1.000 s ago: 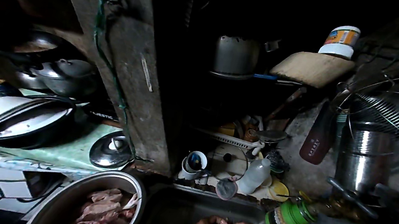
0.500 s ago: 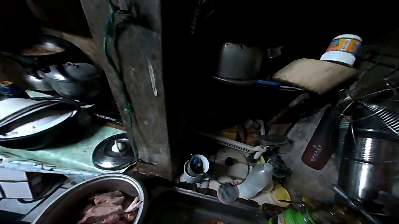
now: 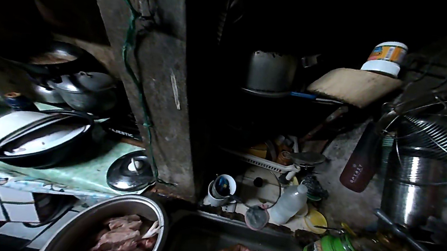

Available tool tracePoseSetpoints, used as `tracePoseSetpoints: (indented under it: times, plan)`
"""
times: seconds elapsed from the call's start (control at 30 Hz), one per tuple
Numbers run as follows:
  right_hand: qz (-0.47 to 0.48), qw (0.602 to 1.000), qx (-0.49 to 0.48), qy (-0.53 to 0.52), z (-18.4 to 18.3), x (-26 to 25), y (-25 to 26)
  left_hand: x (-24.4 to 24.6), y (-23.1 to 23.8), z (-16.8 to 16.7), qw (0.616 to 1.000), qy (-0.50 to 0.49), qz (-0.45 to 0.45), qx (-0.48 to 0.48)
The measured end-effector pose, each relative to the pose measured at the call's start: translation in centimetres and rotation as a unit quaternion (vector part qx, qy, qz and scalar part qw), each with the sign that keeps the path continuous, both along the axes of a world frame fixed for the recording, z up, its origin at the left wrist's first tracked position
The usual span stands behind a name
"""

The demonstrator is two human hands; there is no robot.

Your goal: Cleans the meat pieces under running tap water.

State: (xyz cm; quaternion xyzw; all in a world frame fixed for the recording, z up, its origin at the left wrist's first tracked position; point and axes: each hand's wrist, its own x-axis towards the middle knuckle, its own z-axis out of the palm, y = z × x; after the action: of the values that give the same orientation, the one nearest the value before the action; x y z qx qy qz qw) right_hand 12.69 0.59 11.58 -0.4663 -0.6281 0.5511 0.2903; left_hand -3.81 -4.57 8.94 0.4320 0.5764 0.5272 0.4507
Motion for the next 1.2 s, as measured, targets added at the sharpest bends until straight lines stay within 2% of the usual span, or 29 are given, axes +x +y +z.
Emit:
tracePoseSetpoints:
  times: [0.1, 0.37, 0.47, 0.53, 0.63, 0.73, 0.9, 1.03, 1.2]
  plan:
    - [0.010, 1.000, 0.002, -0.002, -0.1, 0.0, 0.2, -0.1, 0.1, -0.1, 1.000, -0.004, -0.002, 0.000]
    - [0.008, 0.992, 0.077, -0.096, 0.4, -0.6, 0.2, 0.2, -0.2, 0.9, 0.987, 0.150, 0.008, 0.048]
    - [0.006, 0.994, 0.055, -0.099, 0.5, -0.7, 0.2, 0.1, -0.2, 0.7, 0.984, 0.168, 0.005, 0.054]
    - [-0.006, 0.998, 0.029, -0.055, 0.1, -0.6, 0.2, 0.0, -0.1, 0.1, 0.987, 0.150, 0.007, 0.051]
    - [-0.014, 0.999, -0.014, 0.026, -0.4, -0.5, 0.0, -0.2, -0.2, -0.1, 0.997, 0.072, 0.003, 0.028]
    - [-0.014, 0.996, -0.010, 0.085, -1.3, -0.3, 0.1, -0.2, -0.2, -0.1, 1.000, 0.001, 0.004, 0.012]
    - [-0.009, 0.994, -0.019, 0.109, -1.1, -0.3, 0.1, -0.3, -0.2, 0.5, 0.999, -0.038, 0.006, -0.020]
    - [0.002, 0.996, 0.011, 0.090, -0.9, -0.4, 0.1, -0.6, -0.1, 1.0, 0.999, 0.026, -0.001, -0.027]
    - [0.002, 0.997, 0.076, -0.025, -0.2, -0.9, 0.2, -0.3, -0.2, 1.8, 0.986, 0.166, 0.006, 0.028]
